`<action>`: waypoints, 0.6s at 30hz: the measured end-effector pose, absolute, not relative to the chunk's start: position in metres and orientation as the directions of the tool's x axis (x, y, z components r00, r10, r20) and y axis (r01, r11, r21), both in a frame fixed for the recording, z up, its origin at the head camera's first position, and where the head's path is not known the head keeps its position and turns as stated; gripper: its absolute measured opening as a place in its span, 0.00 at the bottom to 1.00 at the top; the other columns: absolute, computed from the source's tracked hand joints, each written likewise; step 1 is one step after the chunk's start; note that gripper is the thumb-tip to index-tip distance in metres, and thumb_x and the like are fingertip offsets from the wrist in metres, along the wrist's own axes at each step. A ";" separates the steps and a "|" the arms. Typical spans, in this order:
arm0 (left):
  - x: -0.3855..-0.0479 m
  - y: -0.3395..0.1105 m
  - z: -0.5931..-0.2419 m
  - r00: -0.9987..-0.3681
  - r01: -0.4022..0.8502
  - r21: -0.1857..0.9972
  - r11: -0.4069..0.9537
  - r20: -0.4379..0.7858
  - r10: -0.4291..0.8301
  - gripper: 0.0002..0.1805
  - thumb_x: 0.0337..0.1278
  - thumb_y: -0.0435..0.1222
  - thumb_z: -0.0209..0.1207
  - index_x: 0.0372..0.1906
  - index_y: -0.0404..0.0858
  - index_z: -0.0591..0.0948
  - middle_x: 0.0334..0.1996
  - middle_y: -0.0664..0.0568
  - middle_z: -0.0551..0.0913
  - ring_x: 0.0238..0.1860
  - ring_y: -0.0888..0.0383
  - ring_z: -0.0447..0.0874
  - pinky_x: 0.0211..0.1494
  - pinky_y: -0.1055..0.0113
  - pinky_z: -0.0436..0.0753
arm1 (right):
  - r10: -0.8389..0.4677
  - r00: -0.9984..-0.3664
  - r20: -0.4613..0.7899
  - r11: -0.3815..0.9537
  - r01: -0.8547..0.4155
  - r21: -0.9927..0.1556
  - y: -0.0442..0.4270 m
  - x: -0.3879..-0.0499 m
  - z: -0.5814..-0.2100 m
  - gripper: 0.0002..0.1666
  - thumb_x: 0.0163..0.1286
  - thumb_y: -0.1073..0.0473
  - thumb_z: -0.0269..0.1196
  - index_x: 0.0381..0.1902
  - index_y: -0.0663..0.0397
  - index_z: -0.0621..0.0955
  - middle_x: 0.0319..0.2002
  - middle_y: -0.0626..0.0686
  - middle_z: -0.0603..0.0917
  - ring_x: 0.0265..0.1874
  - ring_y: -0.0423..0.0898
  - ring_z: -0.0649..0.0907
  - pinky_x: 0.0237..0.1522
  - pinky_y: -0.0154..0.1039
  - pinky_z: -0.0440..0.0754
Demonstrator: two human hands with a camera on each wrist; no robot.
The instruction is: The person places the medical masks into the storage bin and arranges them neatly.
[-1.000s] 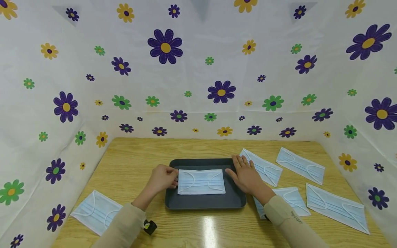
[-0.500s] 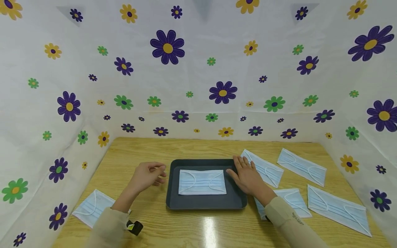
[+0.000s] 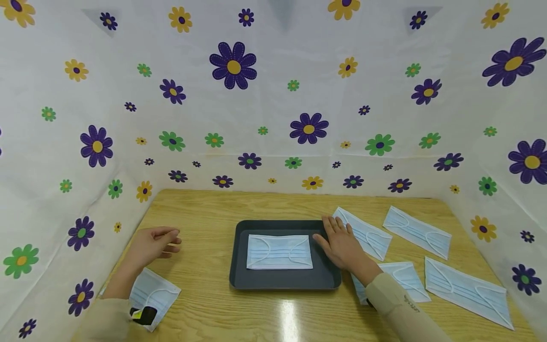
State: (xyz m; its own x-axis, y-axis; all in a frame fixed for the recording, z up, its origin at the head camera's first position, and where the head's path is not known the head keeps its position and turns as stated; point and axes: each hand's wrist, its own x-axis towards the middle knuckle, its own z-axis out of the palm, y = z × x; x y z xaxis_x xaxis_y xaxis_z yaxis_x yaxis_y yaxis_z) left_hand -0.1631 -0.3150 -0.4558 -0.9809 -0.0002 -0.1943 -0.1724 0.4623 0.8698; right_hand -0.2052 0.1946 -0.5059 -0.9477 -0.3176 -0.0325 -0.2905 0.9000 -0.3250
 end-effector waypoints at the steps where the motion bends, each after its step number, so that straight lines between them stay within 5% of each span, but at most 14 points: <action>1: -0.162 -0.321 -0.456 -0.981 -0.170 0.865 0.471 -0.193 0.000 0.30 0.80 0.46 0.57 0.70 0.24 0.76 0.48 0.38 0.91 0.40 0.58 0.94 0.46 0.60 0.92 | -0.317 -0.948 -0.035 0.900 -0.289 -0.326 0.195 -0.205 -0.506 0.47 0.86 0.36 0.44 0.84 0.67 0.53 0.81 0.73 0.57 0.82 0.73 0.55 0.78 0.74 0.51; 10: -0.151 -0.368 -0.463 -0.988 -0.136 0.857 0.498 -0.154 -0.004 0.32 0.81 0.46 0.56 0.69 0.21 0.74 0.49 0.34 0.90 0.40 0.60 0.94 0.45 0.60 0.92 | -0.316 -0.948 -0.039 0.901 -0.288 -0.324 0.195 -0.206 -0.505 0.47 0.86 0.36 0.44 0.84 0.68 0.53 0.81 0.73 0.57 0.81 0.73 0.55 0.78 0.75 0.52; 18: -0.142 -0.399 -0.472 -0.985 -0.174 0.865 0.471 -0.161 -0.068 0.35 0.80 0.47 0.58 0.70 0.18 0.71 0.44 0.46 0.93 0.39 0.59 0.95 0.44 0.62 0.92 | -0.323 -0.946 -0.026 0.898 -0.298 -0.323 0.195 -0.205 -0.505 0.47 0.87 0.37 0.45 0.83 0.69 0.54 0.81 0.73 0.58 0.81 0.74 0.56 0.77 0.76 0.53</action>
State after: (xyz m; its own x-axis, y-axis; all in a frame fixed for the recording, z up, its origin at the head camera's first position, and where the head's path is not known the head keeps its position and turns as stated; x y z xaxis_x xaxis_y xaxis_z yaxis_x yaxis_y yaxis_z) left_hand -0.1424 -0.3992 -0.4718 -0.9847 -0.0677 -0.1608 -0.1737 0.4713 0.8647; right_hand -0.2046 0.1945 -0.5045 -0.9461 -0.3228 -0.0261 -0.2976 0.8983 -0.3232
